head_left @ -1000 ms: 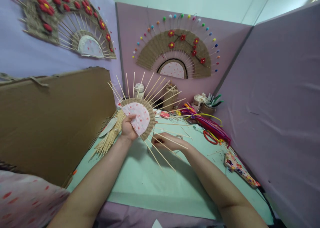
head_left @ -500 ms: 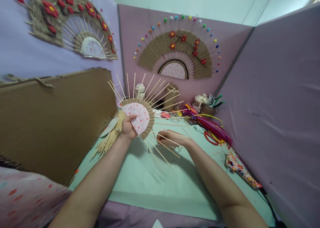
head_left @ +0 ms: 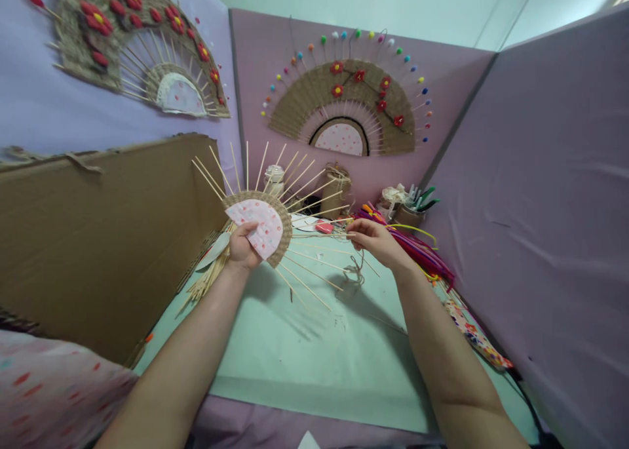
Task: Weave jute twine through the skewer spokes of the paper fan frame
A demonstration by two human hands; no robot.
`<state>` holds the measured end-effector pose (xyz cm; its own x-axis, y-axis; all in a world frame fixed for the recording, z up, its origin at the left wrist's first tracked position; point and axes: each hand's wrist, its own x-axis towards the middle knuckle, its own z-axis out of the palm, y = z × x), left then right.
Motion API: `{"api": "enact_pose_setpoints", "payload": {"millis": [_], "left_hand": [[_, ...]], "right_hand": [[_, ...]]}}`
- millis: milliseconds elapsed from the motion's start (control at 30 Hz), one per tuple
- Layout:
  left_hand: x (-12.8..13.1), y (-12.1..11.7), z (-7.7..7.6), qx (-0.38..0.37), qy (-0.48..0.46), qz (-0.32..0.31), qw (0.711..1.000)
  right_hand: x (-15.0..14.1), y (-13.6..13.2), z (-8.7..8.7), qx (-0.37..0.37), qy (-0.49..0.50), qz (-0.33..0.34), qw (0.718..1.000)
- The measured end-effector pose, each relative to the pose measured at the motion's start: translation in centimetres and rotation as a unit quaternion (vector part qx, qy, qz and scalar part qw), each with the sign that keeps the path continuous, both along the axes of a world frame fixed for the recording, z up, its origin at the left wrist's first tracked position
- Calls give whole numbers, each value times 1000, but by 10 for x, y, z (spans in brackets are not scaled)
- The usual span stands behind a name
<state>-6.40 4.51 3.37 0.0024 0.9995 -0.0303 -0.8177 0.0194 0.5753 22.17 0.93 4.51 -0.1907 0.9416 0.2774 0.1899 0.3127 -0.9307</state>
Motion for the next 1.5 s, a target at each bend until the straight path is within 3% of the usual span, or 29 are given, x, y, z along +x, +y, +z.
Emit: {"api": "enact_pose_setpoints", "payload": {"millis": [167, 533, 633, 867, 1100, 1267, 1500], "left_hand": [[3, -2, 2, 4, 13, 7, 1000], [8, -5, 3, 5, 11, -5, 1000], [10, -7, 4, 8, -1, -9, 1000], [18, -11, 2, -13, -24, -33, 999], [32, -24, -2, -34, -39, -98, 994], [39, -33, -2, -57, -30, -142, 988], [42, -35, -7, -57, -36, -190, 980]], "right_hand": [[-2, -6, 9, 33, 47, -27, 998], [5, -25, 26, 38, -22, -51, 998], [6, -36, 18, 36, -21, -69, 997], [2, -50, -19, -23, 28, -60, 998], [-34, -57, -29, -119, -103, 57, 986], [-55, -62, -37, -77, -186, 98, 975], [-77, -75, -47, -27, -217, 159, 963]]}}
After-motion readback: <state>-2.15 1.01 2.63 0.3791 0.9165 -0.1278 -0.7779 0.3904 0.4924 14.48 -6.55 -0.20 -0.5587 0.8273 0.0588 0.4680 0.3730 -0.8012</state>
